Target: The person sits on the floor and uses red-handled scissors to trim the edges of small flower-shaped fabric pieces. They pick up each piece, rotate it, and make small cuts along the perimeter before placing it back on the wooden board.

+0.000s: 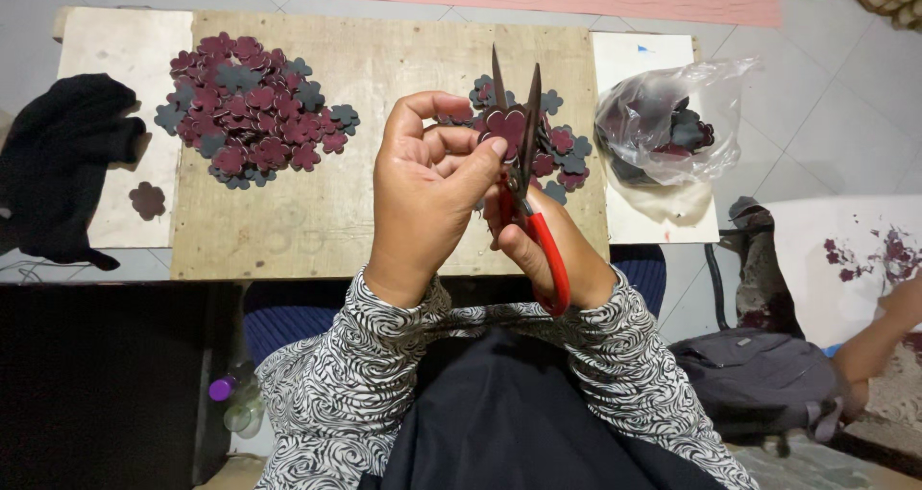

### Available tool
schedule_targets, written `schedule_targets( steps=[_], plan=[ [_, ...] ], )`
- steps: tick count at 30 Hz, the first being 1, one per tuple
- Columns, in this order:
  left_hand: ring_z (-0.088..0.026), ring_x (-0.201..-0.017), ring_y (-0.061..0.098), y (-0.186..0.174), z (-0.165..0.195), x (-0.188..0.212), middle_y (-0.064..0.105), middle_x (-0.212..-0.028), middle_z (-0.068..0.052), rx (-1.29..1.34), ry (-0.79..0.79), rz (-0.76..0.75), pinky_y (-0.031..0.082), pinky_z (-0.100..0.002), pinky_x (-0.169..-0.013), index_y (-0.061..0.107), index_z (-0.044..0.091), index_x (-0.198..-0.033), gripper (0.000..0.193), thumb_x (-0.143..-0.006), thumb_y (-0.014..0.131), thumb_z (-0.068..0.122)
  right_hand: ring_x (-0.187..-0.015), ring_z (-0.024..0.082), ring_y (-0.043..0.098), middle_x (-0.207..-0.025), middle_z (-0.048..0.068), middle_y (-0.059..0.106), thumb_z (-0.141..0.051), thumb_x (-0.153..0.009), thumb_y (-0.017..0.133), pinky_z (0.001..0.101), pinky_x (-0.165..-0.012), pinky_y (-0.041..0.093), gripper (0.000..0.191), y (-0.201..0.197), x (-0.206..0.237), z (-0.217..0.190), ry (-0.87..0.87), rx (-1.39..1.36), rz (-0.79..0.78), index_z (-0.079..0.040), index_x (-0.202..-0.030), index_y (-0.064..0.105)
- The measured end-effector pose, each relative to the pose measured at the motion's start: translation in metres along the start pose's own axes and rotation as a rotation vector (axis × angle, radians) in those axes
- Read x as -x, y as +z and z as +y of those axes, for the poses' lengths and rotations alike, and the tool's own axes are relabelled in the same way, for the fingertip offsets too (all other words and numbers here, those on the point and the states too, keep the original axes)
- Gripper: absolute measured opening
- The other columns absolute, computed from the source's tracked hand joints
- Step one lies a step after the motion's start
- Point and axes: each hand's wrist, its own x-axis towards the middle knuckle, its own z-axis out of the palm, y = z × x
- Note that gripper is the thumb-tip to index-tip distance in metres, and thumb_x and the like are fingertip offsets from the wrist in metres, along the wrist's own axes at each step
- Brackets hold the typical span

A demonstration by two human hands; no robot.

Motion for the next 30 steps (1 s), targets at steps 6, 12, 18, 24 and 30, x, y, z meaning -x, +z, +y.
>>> schedule_targets(
  steps=[6, 12, 18, 24, 30],
  plan=[
    [-0.009, -0.076, 0.067, -0.0038, -0.0031, -0.0001, 0.067, -0.094, -0.009, 0.013, 0.022, -0.004, 0.055, -0.021, -0.062, 0.048, 0.001, -0.127, 0.042, -0.093, 0.073, -0.002, -0.078, 0.009, 0.047, -0.089, -0.002, 0.049, -0.084, -0.089, 0.052, 0.0238, -0.067, 0.043, 0.091, 0.0015, -0.0005, 0.0008, -0.002, -0.005, 0.017, -0.002, -0.127, 0.052],
    [-0.008, -0.081, 0.068, -0.0066, -0.0038, -0.0026, 0.068, -0.095, -0.008, -0.004, 0.048, -0.004, 0.057, -0.02, -0.069, 0.05, 0.001, -0.125, 0.038, -0.093, 0.072, -0.003, -0.072, 0.009, 0.046, -0.08, -0.002, 0.047, -0.084, -0.09, 0.05, 0.0245, -0.064, 0.042, 0.081, 0.0018, -0.0039, -0.0011, 0.005, 0.006, 0.012, -0.004, -0.104, 0.053],
    [-0.006, -0.081, 0.067, -0.0064, -0.0043, -0.0044, 0.07, -0.096, -0.005, -0.038, 0.071, -0.048, 0.057, -0.02, -0.07, 0.06, -0.002, -0.111, 0.016, -0.098, 0.07, 0.001, -0.077, 0.009, 0.047, -0.086, -0.001, 0.049, -0.084, -0.091, 0.053, 0.0252, -0.068, 0.043, 0.088, 0.0023, -0.0043, -0.0017, -0.029, -0.064, -0.021, 0.0, -0.119, 0.053],
    [-0.007, -0.078, 0.069, -0.0065, -0.0026, -0.0012, 0.07, -0.092, -0.003, -0.008, 0.027, -0.122, 0.058, -0.021, -0.067, 0.061, 0.0, -0.105, 0.012, -0.099, 0.071, 0.003, -0.085, 0.009, 0.044, -0.096, -0.002, 0.048, -0.083, -0.089, 0.058, 0.0257, -0.074, 0.041, 0.104, 0.002, 0.0004, -0.0019, -0.027, -0.127, -0.038, 0.001, -0.148, 0.043],
    [-0.007, -0.071, 0.065, -0.0077, -0.0013, 0.0005, 0.07, -0.085, -0.003, -0.04, 0.008, -0.119, 0.055, -0.021, -0.06, 0.061, 0.0, -0.102, 0.009, -0.099, 0.07, 0.003, -0.088, 0.011, 0.045, -0.099, -0.001, 0.049, -0.082, -0.089, 0.06, 0.026, -0.076, 0.041, 0.1, -0.0021, 0.0041, -0.0029, 0.03, -0.107, -0.053, 0.002, -0.143, 0.048]
  ],
)
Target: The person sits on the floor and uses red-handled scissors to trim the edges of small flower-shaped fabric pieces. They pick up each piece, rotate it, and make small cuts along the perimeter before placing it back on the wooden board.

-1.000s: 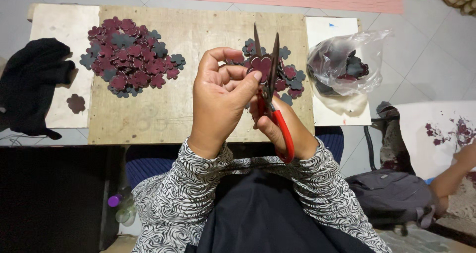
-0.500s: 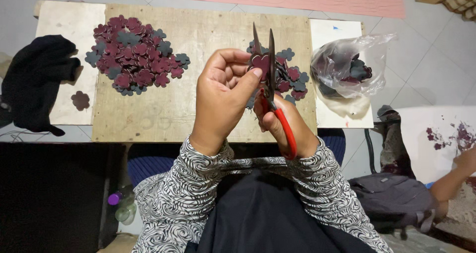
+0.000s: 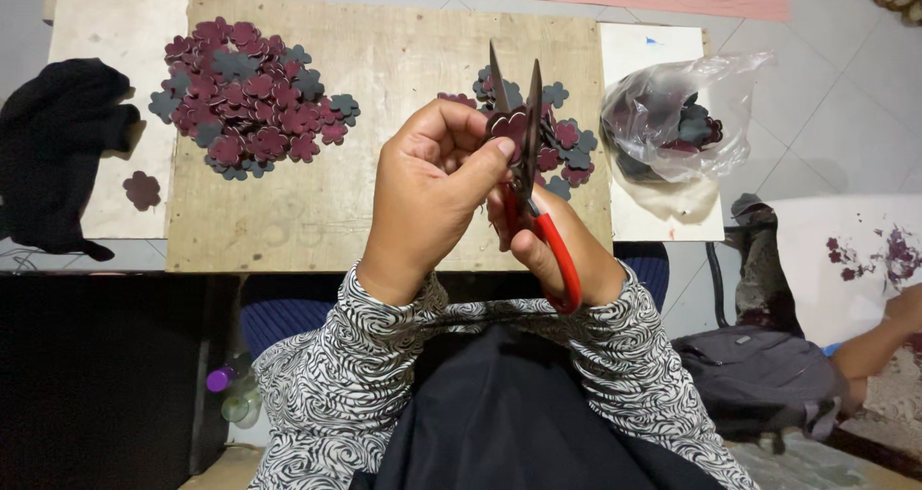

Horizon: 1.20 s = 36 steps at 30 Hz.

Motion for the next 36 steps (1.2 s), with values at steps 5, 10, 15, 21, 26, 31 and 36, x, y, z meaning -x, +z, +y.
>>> schedule_targets(
  steps=[5, 10, 15, 21, 26, 31, 36],
  plan=[
    [-0.007, -0.081, 0.067, 0.003, -0.004, -0.001, 0.07, -0.093, -0.003, 0.046, 0.028, -0.007, 0.058, -0.021, -0.072, 0.062, 0.001, -0.107, 0.008, -0.101, 0.068, 0.003, -0.085, 0.011, 0.045, -0.096, -0.001, 0.049, -0.085, -0.089, 0.055, 0.0253, -0.074, 0.04, 0.106, 0.004, -0.001, -0.004, -0.032, -0.002, 0.022, 0.0, -0.15, 0.043],
    [-0.007, -0.082, 0.069, 0.005, -0.003, 0.0, 0.071, -0.094, -0.003, 0.051, 0.002, -0.002, 0.059, -0.022, -0.072, 0.061, 0.001, -0.107, 0.008, -0.102, 0.066, 0.005, -0.091, 0.013, 0.046, -0.101, 0.001, 0.05, -0.084, -0.092, 0.055, 0.0284, -0.082, 0.043, 0.103, 0.003, 0.001, -0.01, -0.042, -0.069, -0.041, 0.002, -0.148, 0.045],
    [-0.006, -0.076, 0.068, 0.005, 0.0, 0.003, 0.07, -0.089, -0.003, 0.019, -0.03, 0.012, 0.057, -0.02, -0.065, 0.061, 0.002, -0.107, 0.008, -0.102, 0.065, 0.006, -0.096, 0.014, 0.049, -0.107, 0.003, 0.052, -0.082, -0.089, 0.058, 0.0309, -0.087, 0.046, 0.103, 0.002, 0.004, -0.01, -0.016, -0.08, -0.045, 0.0, -0.149, 0.041],
    [-0.005, -0.074, 0.066, 0.005, 0.002, 0.004, 0.069, -0.086, -0.002, -0.026, -0.006, -0.003, 0.054, -0.02, -0.06, 0.061, 0.001, -0.108, 0.01, -0.101, 0.067, 0.006, -0.095, 0.014, 0.048, -0.108, 0.003, 0.051, -0.082, -0.09, 0.057, 0.0308, -0.085, 0.045, 0.098, 0.0, 0.003, -0.003, -0.033, -0.037, -0.034, 0.001, -0.142, 0.048],
    [-0.004, -0.067, 0.062, 0.004, 0.002, 0.004, 0.067, -0.081, -0.001, 0.021, -0.033, -0.03, 0.053, -0.019, -0.055, 0.06, 0.001, -0.107, 0.009, -0.101, 0.066, 0.005, -0.095, 0.014, 0.047, -0.109, 0.004, 0.051, -0.082, -0.092, 0.056, 0.0308, -0.084, 0.044, 0.098, 0.0, 0.002, 0.0, -0.062, -0.056, -0.032, 0.001, -0.143, 0.046],
    [-0.005, -0.067, 0.062, 0.003, 0.001, 0.006, 0.067, -0.083, -0.001, 0.02, -0.01, -0.042, 0.054, -0.021, -0.055, 0.059, 0.001, -0.107, 0.009, -0.101, 0.065, 0.005, -0.095, 0.015, 0.048, -0.109, 0.004, 0.051, -0.083, -0.092, 0.054, 0.0306, -0.084, 0.045, 0.099, 0.002, 0.002, -0.007, -0.082, -0.042, -0.04, 0.002, -0.142, 0.047],
    [-0.006, -0.076, 0.064, 0.009, 0.004, 0.009, 0.07, -0.092, -0.004, -0.09, 0.152, -0.011, 0.055, -0.023, -0.063, 0.059, 0.0, -0.113, 0.011, -0.106, 0.066, 0.004, -0.09, 0.014, 0.046, -0.099, 0.003, 0.051, -0.087, -0.091, 0.048, 0.0298, -0.082, 0.042, 0.1, 0.002, 0.004, -0.014, -0.036, 0.039, -0.026, 0.001, -0.139, 0.052]
  ],
)
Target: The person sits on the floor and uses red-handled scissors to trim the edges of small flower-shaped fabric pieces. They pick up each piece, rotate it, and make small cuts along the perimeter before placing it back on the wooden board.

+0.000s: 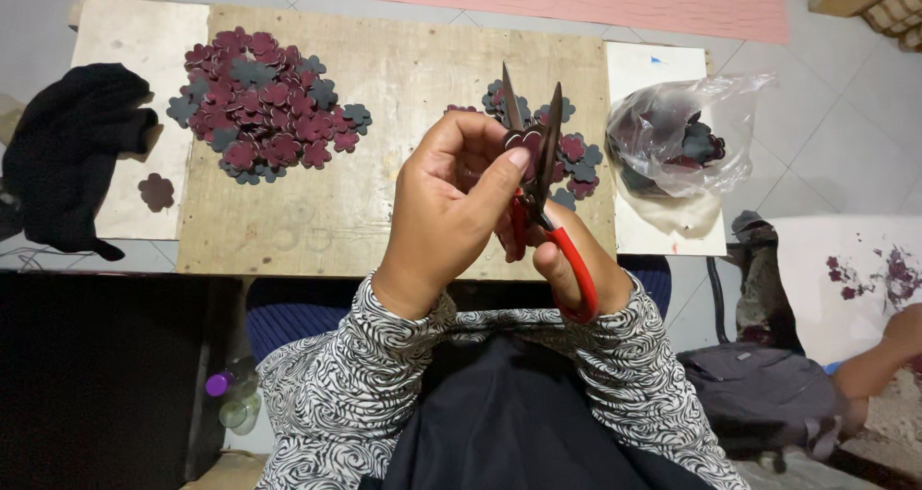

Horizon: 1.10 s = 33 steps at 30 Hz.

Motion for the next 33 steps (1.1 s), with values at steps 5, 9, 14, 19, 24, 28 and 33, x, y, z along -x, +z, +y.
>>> schedule_targets(
  steps=[5, 9, 14, 19, 24, 28, 33],
  plan=[
    [-0.006, -0.056, 0.061, 0.002, 0.007, -0.004, 0.067, -0.082, -0.003, 0.138, -0.162, -0.017, 0.049, -0.023, -0.044, 0.059, 0.0, -0.106, 0.01, -0.102, 0.065, 0.007, -0.096, 0.017, 0.051, -0.106, 0.006, 0.054, -0.086, -0.091, 0.05, 0.0333, -0.089, 0.047, 0.099, 0.0, -0.002, 0.003, -0.04, -0.043, -0.017, 0.003, -0.134, 0.053],
    [-0.006, -0.056, 0.059, 0.001, 0.01, -0.001, 0.066, -0.08, -0.003, 0.19, -0.233, -0.064, 0.047, -0.022, -0.044, 0.058, 0.001, -0.109, 0.011, -0.103, 0.065, 0.007, -0.101, 0.018, 0.057, -0.11, 0.008, 0.058, -0.086, -0.091, 0.049, 0.0358, -0.098, 0.05, 0.1, 0.006, 0.01, 0.006, -0.013, -0.043, 0.07, 0.002, -0.138, 0.047],
    [-0.006, -0.059, 0.06, 0.002, 0.009, -0.001, 0.068, -0.086, -0.004, 0.15, -0.245, -0.078, 0.046, -0.022, -0.044, 0.057, 0.001, -0.108, 0.012, -0.101, 0.065, 0.006, -0.104, 0.019, 0.056, -0.11, 0.009, 0.058, -0.085, -0.091, 0.05, 0.0369, -0.099, 0.049, 0.099, 0.003, 0.009, 0.016, -0.033, -0.081, 0.045, 0.004, -0.134, 0.052],
    [-0.004, -0.066, 0.061, 0.006, 0.01, 0.0, 0.067, -0.092, -0.002, 0.088, -0.213, -0.08, 0.047, -0.02, -0.048, 0.058, 0.003, -0.114, 0.016, -0.101, 0.064, 0.008, -0.104, 0.019, 0.056, -0.11, 0.008, 0.058, -0.085, -0.091, 0.05, 0.0363, -0.099, 0.048, 0.098, -0.003, 0.009, 0.021, -0.021, -0.074, 0.053, 0.004, -0.132, 0.051],
    [-0.004, -0.061, 0.058, 0.008, 0.008, -0.001, 0.067, -0.087, -0.002, 0.124, -0.226, -0.077, 0.046, -0.021, -0.047, 0.06, 0.001, -0.111, 0.013, -0.104, 0.063, 0.011, -0.102, 0.019, 0.055, -0.109, 0.008, 0.058, -0.087, -0.089, 0.052, 0.036, -0.096, 0.047, 0.102, -0.006, 0.006, 0.023, -0.019, -0.088, 0.019, 0.005, -0.132, 0.053],
    [-0.005, -0.058, 0.058, 0.006, 0.006, -0.002, 0.068, -0.083, -0.003, 0.049, -0.262, -0.075, 0.046, -0.022, -0.046, 0.061, 0.0, -0.106, 0.012, -0.101, 0.065, 0.01, -0.102, 0.019, 0.056, -0.111, 0.008, 0.059, -0.087, -0.087, 0.053, 0.0357, -0.094, 0.049, 0.101, -0.007, 0.005, 0.026, -0.023, -0.064, 0.016, 0.004, -0.131, 0.054],
    [-0.005, -0.058, 0.06, 0.003, 0.005, -0.002, 0.069, -0.083, -0.004, 0.035, -0.283, -0.091, 0.047, -0.022, -0.046, 0.062, 0.0, -0.103, 0.012, -0.1, 0.067, 0.01, -0.103, 0.018, 0.054, -0.113, 0.008, 0.057, -0.085, -0.089, 0.055, 0.0353, -0.095, 0.048, 0.099, -0.006, 0.007, 0.029, -0.041, -0.068, 0.033, 0.004, -0.133, 0.051]
  ],
)
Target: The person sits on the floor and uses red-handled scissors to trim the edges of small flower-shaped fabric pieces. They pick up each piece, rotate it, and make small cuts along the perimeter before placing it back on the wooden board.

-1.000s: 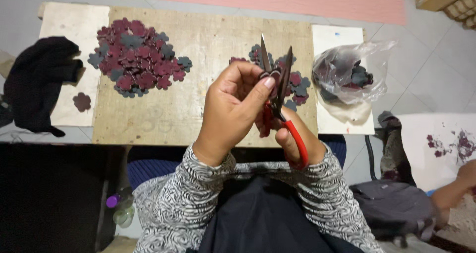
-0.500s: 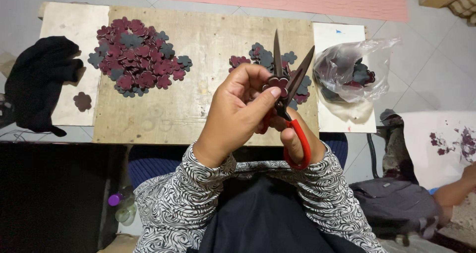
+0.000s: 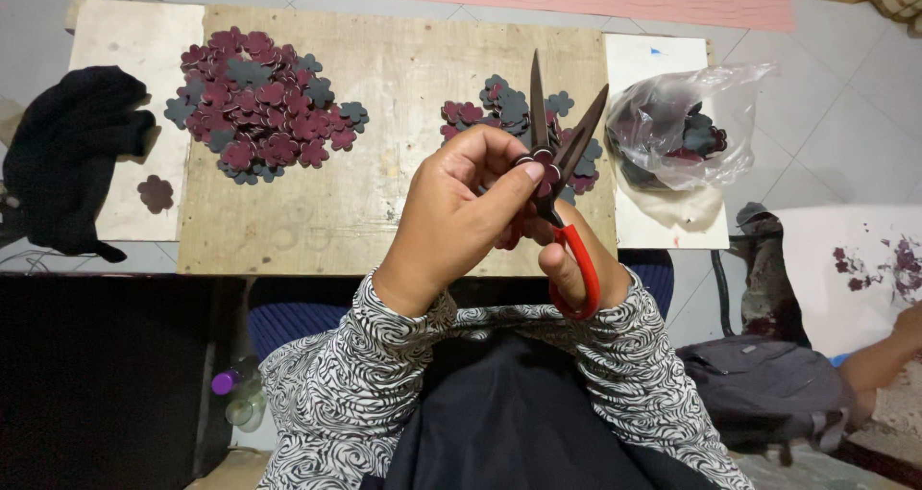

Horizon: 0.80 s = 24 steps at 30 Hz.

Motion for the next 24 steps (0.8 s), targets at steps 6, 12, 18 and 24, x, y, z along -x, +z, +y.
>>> schedule_targets(
  steps=[6, 12, 18, 24],
  plan=[
    [-0.007, -0.054, 0.058, -0.002, 0.003, -0.002, 0.069, -0.079, -0.005, 0.089, 0.009, -0.019, 0.047, -0.023, -0.045, 0.062, 0.0, -0.101, 0.011, -0.101, 0.066, 0.011, -0.104, 0.019, 0.056, -0.113, 0.008, 0.057, -0.083, -0.089, 0.056, 0.0359, -0.096, 0.049, 0.1, 0.001, 0.004, -0.007, 0.043, 0.02, -0.005, 0.004, -0.137, 0.047],
    [-0.008, -0.055, 0.059, -0.006, 0.001, -0.002, 0.07, -0.081, -0.006, 0.116, 0.023, -0.035, 0.048, -0.024, -0.046, 0.059, 0.001, -0.098, 0.008, -0.1, 0.064, 0.007, -0.103, 0.018, 0.055, -0.111, 0.008, 0.057, -0.081, -0.092, 0.055, 0.0348, -0.096, 0.048, 0.096, 0.0, -0.004, -0.005, 0.001, 0.052, -0.056, 0.004, -0.136, 0.052],
    [-0.01, -0.055, 0.062, -0.009, -0.001, -0.002, 0.07, -0.08, -0.006, 0.151, -0.015, -0.026, 0.049, -0.025, -0.046, 0.06, 0.001, -0.097, 0.008, -0.1, 0.064, 0.006, -0.105, 0.018, 0.055, -0.114, 0.008, 0.055, -0.079, -0.093, 0.058, 0.0359, -0.099, 0.048, 0.097, 0.002, -0.001, -0.002, 0.029, 0.005, -0.074, 0.004, -0.141, 0.046],
    [-0.008, -0.05, 0.057, -0.005, 0.002, -0.005, 0.068, -0.076, -0.004, 0.121, 0.006, -0.004, 0.043, -0.024, -0.041, 0.06, 0.002, -0.094, 0.007, -0.098, 0.066, 0.006, -0.105, 0.019, 0.056, -0.112, 0.008, 0.056, -0.08, -0.092, 0.057, 0.0354, -0.098, 0.049, 0.095, 0.0, -0.003, -0.003, 0.006, 0.013, -0.047, 0.003, -0.138, 0.048]
  ],
)
